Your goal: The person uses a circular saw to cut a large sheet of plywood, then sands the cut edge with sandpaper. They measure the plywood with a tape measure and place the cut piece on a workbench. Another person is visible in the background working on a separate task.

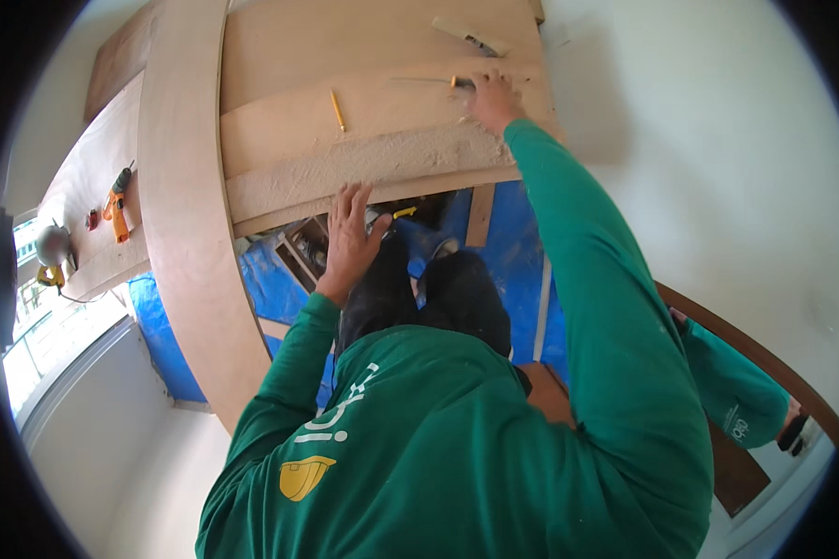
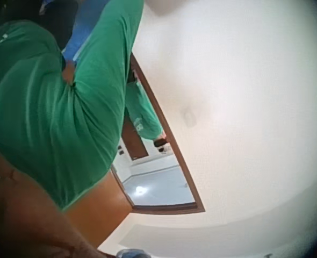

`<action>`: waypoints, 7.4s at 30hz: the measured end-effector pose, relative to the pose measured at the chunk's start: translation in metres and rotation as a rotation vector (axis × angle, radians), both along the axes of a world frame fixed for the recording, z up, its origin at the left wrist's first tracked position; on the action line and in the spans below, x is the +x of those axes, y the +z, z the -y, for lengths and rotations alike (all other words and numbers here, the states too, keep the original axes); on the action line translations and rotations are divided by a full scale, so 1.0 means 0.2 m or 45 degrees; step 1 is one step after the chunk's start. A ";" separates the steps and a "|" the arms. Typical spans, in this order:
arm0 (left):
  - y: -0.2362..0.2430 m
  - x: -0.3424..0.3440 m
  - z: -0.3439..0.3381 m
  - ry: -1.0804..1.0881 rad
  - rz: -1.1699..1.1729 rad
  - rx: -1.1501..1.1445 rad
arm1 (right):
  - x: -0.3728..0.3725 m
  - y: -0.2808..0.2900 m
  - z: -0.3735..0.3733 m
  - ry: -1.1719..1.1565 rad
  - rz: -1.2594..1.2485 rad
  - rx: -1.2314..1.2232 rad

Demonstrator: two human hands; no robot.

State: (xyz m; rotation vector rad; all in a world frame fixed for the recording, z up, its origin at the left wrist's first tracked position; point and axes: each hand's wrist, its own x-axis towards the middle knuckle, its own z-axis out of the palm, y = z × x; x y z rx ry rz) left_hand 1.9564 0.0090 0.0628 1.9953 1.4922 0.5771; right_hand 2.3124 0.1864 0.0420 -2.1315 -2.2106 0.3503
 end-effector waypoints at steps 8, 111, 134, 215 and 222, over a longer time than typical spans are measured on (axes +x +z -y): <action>-0.22 0.07 -0.29 0.178 -0.520 0.088 | 0.26 0.03 -0.02 -0.107 -0.311 -0.209; -0.38 1.43 -0.59 -0.636 0.592 0.006 | 0.57 0.47 0.29 -0.673 -0.525 -1.045; -0.33 1.37 -0.62 -0.781 0.508 0.085 | 0.48 0.65 0.54 -0.624 -0.459 -0.735; -0.33 1.37 -0.71 -0.763 0.473 0.178 | 0.48 0.88 0.50 -0.266 -0.508 -0.844; -0.37 1.35 -0.71 -0.761 0.526 0.033 | 0.57 0.81 0.43 -1.281 -1.192 -1.216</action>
